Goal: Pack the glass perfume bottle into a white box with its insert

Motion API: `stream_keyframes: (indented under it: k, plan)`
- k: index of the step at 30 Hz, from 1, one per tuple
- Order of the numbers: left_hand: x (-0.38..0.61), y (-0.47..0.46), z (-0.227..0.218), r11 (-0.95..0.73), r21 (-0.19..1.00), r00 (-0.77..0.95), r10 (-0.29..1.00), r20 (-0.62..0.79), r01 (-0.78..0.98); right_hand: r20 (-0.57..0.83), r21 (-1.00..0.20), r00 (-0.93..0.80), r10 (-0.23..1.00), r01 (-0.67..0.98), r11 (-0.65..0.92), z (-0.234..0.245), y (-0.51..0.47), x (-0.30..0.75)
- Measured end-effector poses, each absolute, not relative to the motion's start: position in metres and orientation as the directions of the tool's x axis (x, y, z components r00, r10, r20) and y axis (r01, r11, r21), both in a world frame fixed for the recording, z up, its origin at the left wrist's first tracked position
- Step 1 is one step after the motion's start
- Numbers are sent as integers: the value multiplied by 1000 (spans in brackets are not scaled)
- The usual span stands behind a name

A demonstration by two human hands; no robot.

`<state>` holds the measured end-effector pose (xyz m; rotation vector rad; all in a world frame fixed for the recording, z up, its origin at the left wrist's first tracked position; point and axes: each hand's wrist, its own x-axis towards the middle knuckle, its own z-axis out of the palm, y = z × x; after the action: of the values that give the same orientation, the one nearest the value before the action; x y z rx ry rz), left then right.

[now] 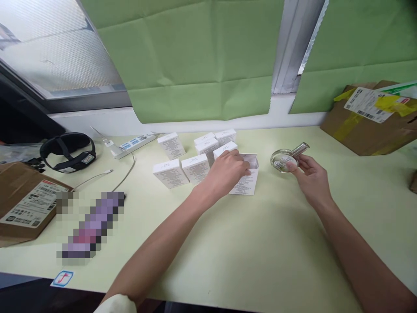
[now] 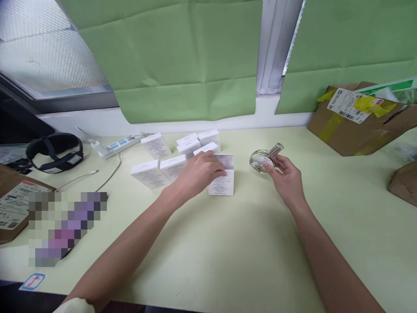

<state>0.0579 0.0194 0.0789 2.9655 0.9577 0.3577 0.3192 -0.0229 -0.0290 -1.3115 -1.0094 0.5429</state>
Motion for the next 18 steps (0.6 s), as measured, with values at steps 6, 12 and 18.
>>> stream_keyframes:
  k: [6,12,18]
  plan:
    - [64,20,62,-813,-31,774,541,330,581,302,-953,507,807,133,273,-21,-26,316]
    - [67,20,48,-825,10,751,520,406,566,343,-933,511,788,86,350,-1,-34,324]
    - [63,24,51,-768,289,640,638,429,571,390,-918,203,898,160,363,67,-32,313]
